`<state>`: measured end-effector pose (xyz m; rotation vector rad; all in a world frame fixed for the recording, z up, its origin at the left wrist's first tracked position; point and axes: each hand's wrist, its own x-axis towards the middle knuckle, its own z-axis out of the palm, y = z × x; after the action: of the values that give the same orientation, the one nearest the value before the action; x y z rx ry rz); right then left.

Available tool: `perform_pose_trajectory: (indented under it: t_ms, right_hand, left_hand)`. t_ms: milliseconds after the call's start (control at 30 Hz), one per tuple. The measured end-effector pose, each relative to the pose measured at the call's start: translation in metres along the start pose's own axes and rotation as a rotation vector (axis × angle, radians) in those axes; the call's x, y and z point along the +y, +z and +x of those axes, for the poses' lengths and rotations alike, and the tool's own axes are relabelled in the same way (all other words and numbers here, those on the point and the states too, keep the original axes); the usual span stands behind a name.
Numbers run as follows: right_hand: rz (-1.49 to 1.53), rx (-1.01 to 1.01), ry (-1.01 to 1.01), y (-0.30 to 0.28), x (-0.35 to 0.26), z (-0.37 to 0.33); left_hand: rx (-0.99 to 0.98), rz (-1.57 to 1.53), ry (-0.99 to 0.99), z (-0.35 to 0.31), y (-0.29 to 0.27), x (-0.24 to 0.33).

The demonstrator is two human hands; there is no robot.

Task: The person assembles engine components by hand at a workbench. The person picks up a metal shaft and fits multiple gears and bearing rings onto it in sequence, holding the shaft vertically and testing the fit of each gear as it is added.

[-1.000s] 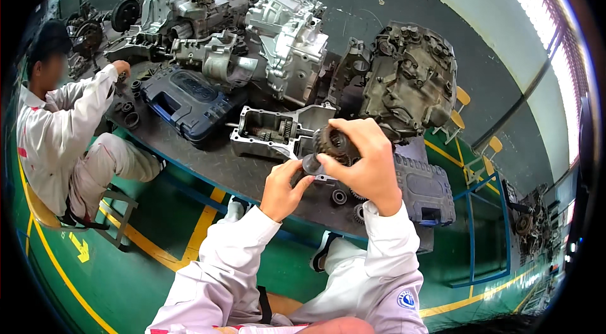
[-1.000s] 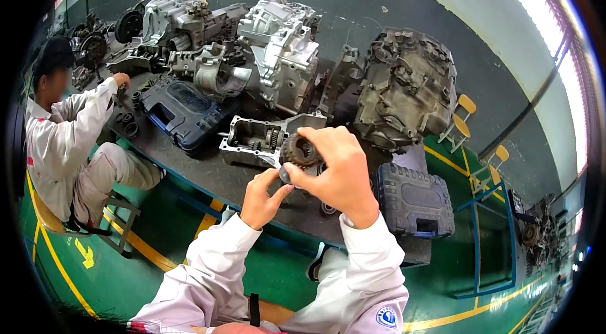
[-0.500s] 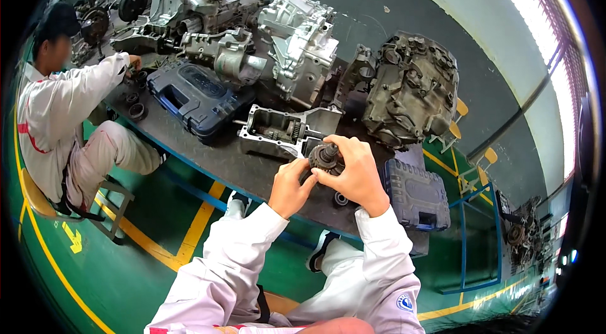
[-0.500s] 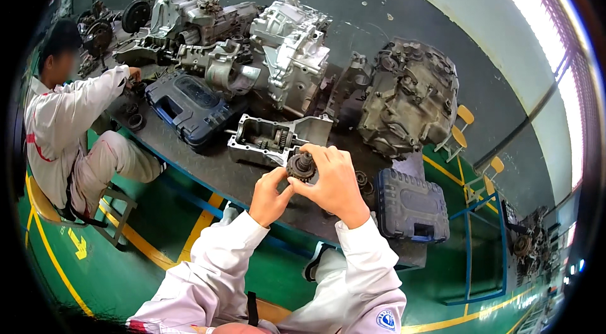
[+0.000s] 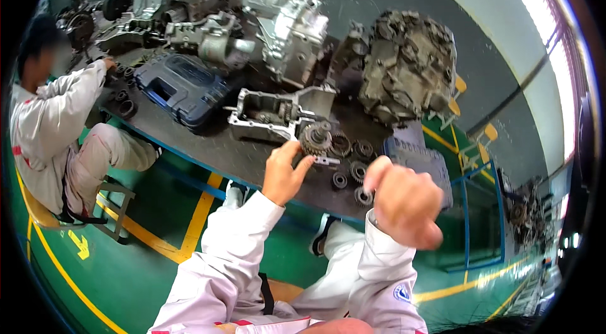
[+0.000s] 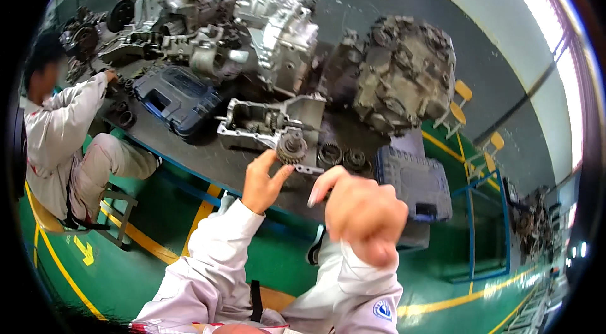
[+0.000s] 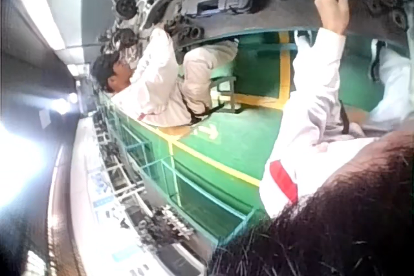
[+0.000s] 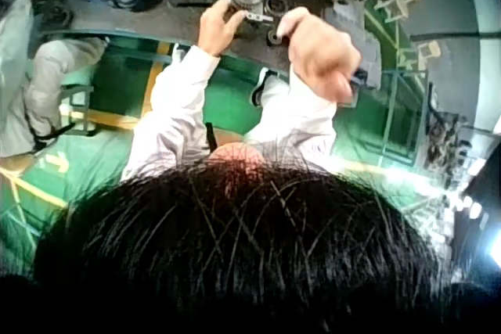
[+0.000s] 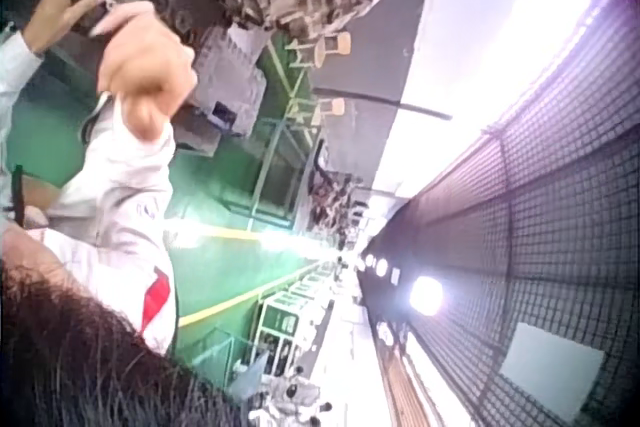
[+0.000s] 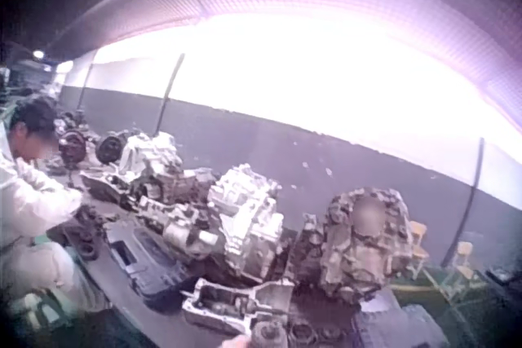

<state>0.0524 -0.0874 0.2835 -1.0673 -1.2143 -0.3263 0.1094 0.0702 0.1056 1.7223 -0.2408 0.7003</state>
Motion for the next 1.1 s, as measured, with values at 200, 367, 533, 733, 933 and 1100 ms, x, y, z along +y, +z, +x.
perform_pose_trajectory:
  t_ms: [200, 367, 533, 733, 933, 1100]
  right_hand:
    - [0.452, -0.105, 0.014, 0.026, -0.021, 0.006]
    - [0.821, -0.071, -0.164, 0.08, 0.024, 0.008]
    - [0.924, -0.183, 0.139, 0.061, -0.016, -0.021]
    - [0.915, -0.164, 0.122, 0.06, -0.008, -0.023]
    - [0.937, -0.116, 0.226, 0.068, -0.015, -0.025]
    - [0.97, -0.107, 0.234, 0.066, -0.015, -0.032]
  left_hand:
    - [-0.009, -0.04, 0.001, 0.001, 0.008, -0.001]
    - [0.005, -0.026, 0.011, 0.002, 0.005, 0.002]
    - [-0.006, -0.058, -0.007, -0.001, 0.012, 0.0]
    - [-0.02, -0.03, 0.004, 0.0, 0.006, -0.001]
    - [0.003, -0.037, 0.024, 0.002, 0.008, 0.0]
    - [0.005, -0.021, -0.002, 0.001, 0.008, -0.001]
